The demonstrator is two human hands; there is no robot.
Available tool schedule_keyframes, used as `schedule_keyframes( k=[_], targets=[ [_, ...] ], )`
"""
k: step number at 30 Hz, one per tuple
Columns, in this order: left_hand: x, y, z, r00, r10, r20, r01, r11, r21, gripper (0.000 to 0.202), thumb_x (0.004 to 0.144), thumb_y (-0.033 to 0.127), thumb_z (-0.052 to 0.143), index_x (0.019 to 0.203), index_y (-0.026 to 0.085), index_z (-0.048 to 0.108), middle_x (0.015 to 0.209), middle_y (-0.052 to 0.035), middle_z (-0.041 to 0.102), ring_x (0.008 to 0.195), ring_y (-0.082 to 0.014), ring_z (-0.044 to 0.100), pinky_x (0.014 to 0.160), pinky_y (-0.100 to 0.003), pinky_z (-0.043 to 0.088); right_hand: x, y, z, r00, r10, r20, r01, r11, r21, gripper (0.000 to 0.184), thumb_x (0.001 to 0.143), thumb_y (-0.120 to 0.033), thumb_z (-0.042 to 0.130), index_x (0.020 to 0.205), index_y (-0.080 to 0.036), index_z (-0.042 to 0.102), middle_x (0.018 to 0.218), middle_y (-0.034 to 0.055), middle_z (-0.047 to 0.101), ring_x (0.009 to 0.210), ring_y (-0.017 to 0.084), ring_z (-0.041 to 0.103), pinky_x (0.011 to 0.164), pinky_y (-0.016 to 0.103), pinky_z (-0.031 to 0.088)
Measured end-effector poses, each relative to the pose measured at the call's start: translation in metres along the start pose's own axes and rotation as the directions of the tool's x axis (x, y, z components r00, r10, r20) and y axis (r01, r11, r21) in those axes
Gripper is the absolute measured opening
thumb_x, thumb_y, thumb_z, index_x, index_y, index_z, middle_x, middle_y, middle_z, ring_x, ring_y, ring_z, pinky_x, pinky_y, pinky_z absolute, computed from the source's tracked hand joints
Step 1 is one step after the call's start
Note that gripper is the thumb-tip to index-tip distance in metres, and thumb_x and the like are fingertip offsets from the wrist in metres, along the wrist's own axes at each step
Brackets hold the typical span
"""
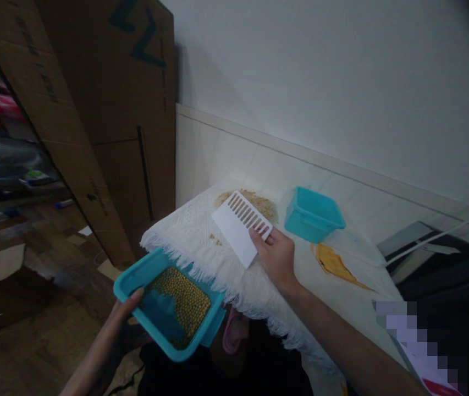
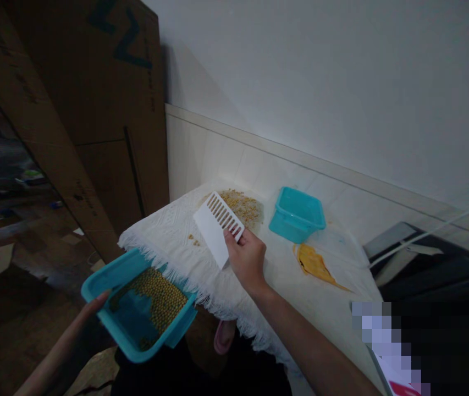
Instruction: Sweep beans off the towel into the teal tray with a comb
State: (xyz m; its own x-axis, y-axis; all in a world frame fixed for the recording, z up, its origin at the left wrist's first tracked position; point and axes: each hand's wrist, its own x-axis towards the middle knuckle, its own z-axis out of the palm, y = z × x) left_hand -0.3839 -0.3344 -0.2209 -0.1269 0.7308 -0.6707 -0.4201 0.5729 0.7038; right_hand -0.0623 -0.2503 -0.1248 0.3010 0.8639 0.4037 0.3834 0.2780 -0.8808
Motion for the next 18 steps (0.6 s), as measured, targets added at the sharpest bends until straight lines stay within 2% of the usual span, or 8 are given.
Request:
schedule_keyframes(
  k=[5,9,12,15,18],
  targets=[
    [0.000,0.002,0.001,1.000,-0.002,-0.020,0.003,0.999,0.038,0.096,0.080,0.063,0.088,0.165,0.043,0.048,0.125,-0.0138,0.081,0.080,-0.0342,0.085,0.072,-0.049,0.071,-0.006,0.002,0.010,1.000,0.008,0.016,-0.008,1.000,-0.012,0.039,0.087,-0.056,0.075,0.096,-0.018,0.082,0.086,0.0097,0.087,0.078,0.029,0.084,0.075,0.039,0.069],
    [-0.001,0.002,-0.001,1.000,0.002,-0.003,-0.002,1.000,-0.019,0.101,0.081,0.062,0.088,0.169,0.035,0.045,0.110,-0.0131,0.085,0.085,-0.0374,0.086,0.076,-0.051,0.071,0.005,0.007,0.004,0.999,-0.016,-0.031,0.015,0.999,-0.032,0.043,0.085,-0.056,0.076,0.099,-0.016,0.082,0.092,0.0115,0.088,0.083,0.031,0.085,0.076,0.040,0.069],
    [0.000,0.002,-0.003,1.000,-0.003,0.000,0.003,1.000,-0.001,0.101,0.082,0.058,0.090,0.169,0.033,0.045,0.100,-0.0112,0.085,0.081,-0.0370,0.086,0.072,-0.050,0.071,0.010,0.005,-0.001,0.999,-0.016,-0.028,0.016,1.000,0.004,0.044,0.083,-0.055,0.078,0.101,-0.015,0.082,0.095,0.0125,0.088,0.086,0.032,0.086,0.076,0.040,0.069],
    [0.002,0.000,-0.004,1.000,0.011,0.011,-0.011,1.000,0.010,0.098,0.082,0.058,0.090,0.168,0.033,0.047,0.104,-0.0122,0.085,0.080,-0.0362,0.086,0.070,-0.048,0.071,0.005,-0.001,-0.001,0.999,-0.041,0.017,0.041,0.999,0.017,0.040,0.085,-0.053,0.078,0.100,-0.017,0.082,0.096,0.0113,0.088,0.085,0.031,0.086,0.075,0.039,0.069],
    [0.003,-0.002,-0.004,0.999,0.030,0.011,-0.030,1.000,0.004,0.099,0.080,0.059,0.091,0.166,0.034,0.049,0.110,-0.0134,0.085,0.085,-0.0367,0.086,0.073,-0.049,0.072,-0.007,-0.008,-0.003,0.995,-0.086,0.041,0.088,0.994,-0.059,0.032,0.088,-0.050,0.076,0.092,-0.019,0.083,0.091,0.0098,0.088,0.080,0.030,0.086,0.073,0.038,0.069]
  ],
)
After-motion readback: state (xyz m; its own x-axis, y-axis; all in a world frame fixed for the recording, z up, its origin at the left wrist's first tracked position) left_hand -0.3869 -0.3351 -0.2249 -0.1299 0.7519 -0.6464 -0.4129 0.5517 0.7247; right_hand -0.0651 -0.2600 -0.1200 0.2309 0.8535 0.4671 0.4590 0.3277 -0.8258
